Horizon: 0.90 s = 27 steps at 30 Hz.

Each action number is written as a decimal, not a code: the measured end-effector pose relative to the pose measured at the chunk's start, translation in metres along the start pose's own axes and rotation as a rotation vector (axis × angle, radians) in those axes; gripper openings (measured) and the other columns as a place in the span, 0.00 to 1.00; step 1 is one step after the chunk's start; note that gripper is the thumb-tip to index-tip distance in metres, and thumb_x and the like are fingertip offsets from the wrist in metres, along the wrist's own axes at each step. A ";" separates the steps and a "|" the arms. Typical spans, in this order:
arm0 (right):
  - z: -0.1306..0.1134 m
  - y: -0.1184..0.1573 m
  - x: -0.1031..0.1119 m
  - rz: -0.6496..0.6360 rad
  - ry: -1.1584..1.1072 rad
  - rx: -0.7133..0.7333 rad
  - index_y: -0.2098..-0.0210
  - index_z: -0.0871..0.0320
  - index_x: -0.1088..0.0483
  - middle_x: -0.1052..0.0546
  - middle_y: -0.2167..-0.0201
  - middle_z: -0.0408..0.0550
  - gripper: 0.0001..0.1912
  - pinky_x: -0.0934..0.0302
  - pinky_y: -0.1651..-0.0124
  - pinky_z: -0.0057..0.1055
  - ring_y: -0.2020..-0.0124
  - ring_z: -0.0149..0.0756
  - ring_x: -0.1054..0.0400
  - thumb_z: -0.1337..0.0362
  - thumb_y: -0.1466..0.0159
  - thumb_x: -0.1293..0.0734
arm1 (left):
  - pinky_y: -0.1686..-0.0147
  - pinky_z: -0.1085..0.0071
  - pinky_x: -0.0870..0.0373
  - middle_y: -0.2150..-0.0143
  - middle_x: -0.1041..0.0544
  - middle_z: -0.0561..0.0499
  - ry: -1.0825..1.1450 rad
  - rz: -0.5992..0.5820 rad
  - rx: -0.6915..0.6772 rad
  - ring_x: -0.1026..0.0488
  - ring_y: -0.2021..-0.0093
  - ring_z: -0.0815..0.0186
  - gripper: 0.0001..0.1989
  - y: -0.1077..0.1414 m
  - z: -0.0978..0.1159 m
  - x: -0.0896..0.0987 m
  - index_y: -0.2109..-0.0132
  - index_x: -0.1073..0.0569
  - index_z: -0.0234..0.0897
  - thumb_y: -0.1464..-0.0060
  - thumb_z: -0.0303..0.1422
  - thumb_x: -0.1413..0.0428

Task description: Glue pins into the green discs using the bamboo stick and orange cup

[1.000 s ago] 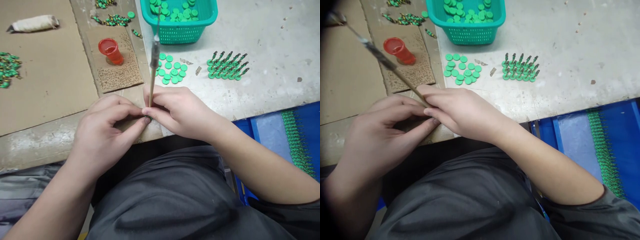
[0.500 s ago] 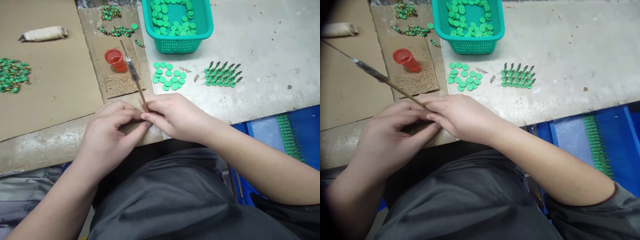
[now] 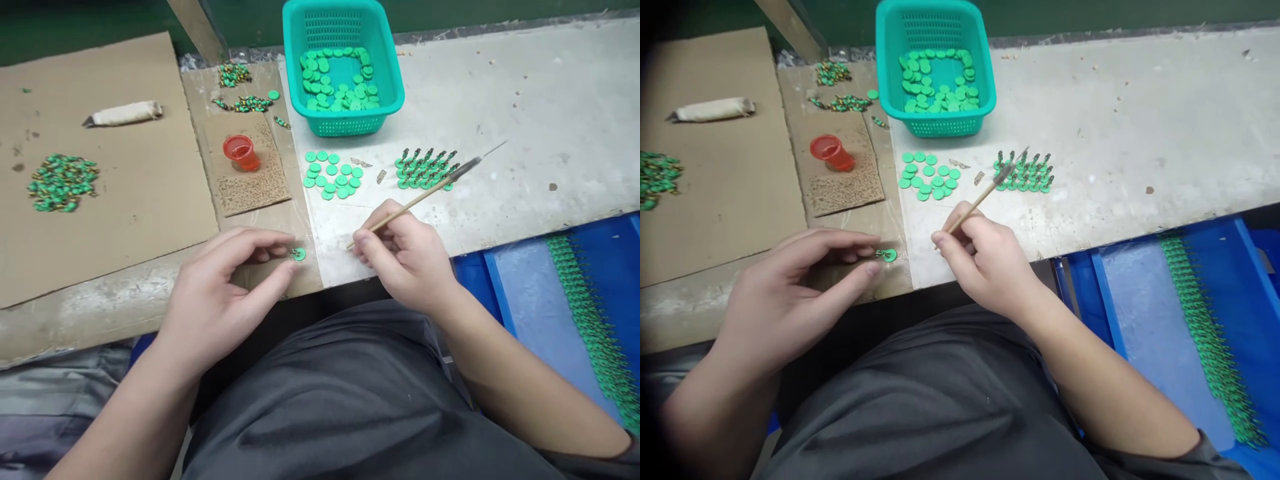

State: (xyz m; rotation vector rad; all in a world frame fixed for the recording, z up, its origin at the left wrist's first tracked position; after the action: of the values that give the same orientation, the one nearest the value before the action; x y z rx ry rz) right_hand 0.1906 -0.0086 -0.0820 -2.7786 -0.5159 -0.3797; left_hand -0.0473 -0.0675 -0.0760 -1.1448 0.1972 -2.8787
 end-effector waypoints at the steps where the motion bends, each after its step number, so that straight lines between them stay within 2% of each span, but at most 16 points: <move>1: 0.001 0.001 0.000 0.002 0.001 0.000 0.58 0.51 0.28 0.17 0.62 0.42 0.10 0.21 0.59 0.30 0.63 0.34 0.17 0.62 0.18 0.28 | 0.47 0.63 0.18 0.50 0.08 0.52 0.012 0.016 0.017 0.14 0.53 0.60 0.10 0.000 0.000 0.001 0.45 0.09 0.51 0.27 0.45 0.31; 4: 0.004 0.002 -0.001 0.017 -0.010 -0.011 0.58 0.51 0.27 0.16 0.62 0.43 0.10 0.21 0.60 0.31 0.64 0.35 0.16 0.62 0.18 0.27 | 0.50 0.64 0.18 0.52 0.08 0.51 0.092 0.045 0.088 0.13 0.53 0.60 0.09 -0.004 -0.002 0.003 0.53 0.09 0.50 0.29 0.46 0.30; 8: 0.006 0.002 -0.002 0.026 -0.049 -0.014 0.59 0.51 0.26 0.18 0.63 0.43 0.10 0.22 0.61 0.31 0.66 0.35 0.16 0.62 0.19 0.27 | 0.57 0.64 0.14 0.58 0.07 0.48 0.269 0.010 0.203 0.12 0.60 0.58 0.20 -0.011 0.001 0.010 0.56 0.08 0.47 0.31 0.58 0.27; 12: 0.005 0.003 -0.003 0.017 -0.029 -0.017 0.59 0.52 0.24 0.17 0.64 0.44 0.09 0.22 0.60 0.32 0.65 0.38 0.15 0.63 0.19 0.27 | 0.61 0.67 0.12 0.62 0.08 0.46 0.486 -0.005 0.275 0.12 0.63 0.58 0.28 -0.015 0.013 0.019 0.59 0.07 0.45 0.43 0.66 0.21; 15: 0.005 0.003 -0.003 0.009 -0.014 -0.015 0.59 0.51 0.24 0.16 0.64 0.45 0.09 0.22 0.60 0.33 0.66 0.39 0.15 0.62 0.18 0.28 | 0.60 0.67 0.11 0.62 0.08 0.45 0.546 -0.006 0.279 0.11 0.63 0.58 0.26 -0.016 0.022 0.024 0.60 0.06 0.47 0.44 0.64 0.20; 21: 0.007 0.004 -0.005 -0.005 0.017 -0.016 0.59 0.51 0.24 0.15 0.65 0.47 0.10 0.23 0.60 0.35 0.66 0.42 0.14 0.61 0.18 0.28 | 0.60 0.66 0.10 0.62 0.09 0.46 0.579 -0.023 0.268 0.11 0.62 0.58 0.18 -0.018 0.032 0.026 0.60 0.06 0.49 0.40 0.56 0.19; 27: 0.004 0.002 -0.005 -0.003 0.009 0.000 0.59 0.51 0.23 0.15 0.65 0.47 0.10 0.23 0.61 0.34 0.67 0.41 0.15 0.62 0.18 0.29 | 0.63 0.64 0.12 0.65 0.11 0.47 0.581 -0.004 0.267 0.14 0.65 0.58 0.17 -0.020 0.035 0.030 0.64 0.09 0.47 0.42 0.52 0.19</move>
State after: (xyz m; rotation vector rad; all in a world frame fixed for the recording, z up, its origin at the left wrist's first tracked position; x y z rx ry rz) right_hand 0.1880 -0.0111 -0.0873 -2.7747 -0.5180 -0.3928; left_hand -0.0447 -0.0540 -0.0277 -0.2528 -0.1734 -3.0339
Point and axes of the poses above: each hand's wrist, its own y-axis away from the middle knuckle, its own x-axis out of the back of the hand, z = x × y, the point moved 9 cm from there along -y, towards the middle knuckle
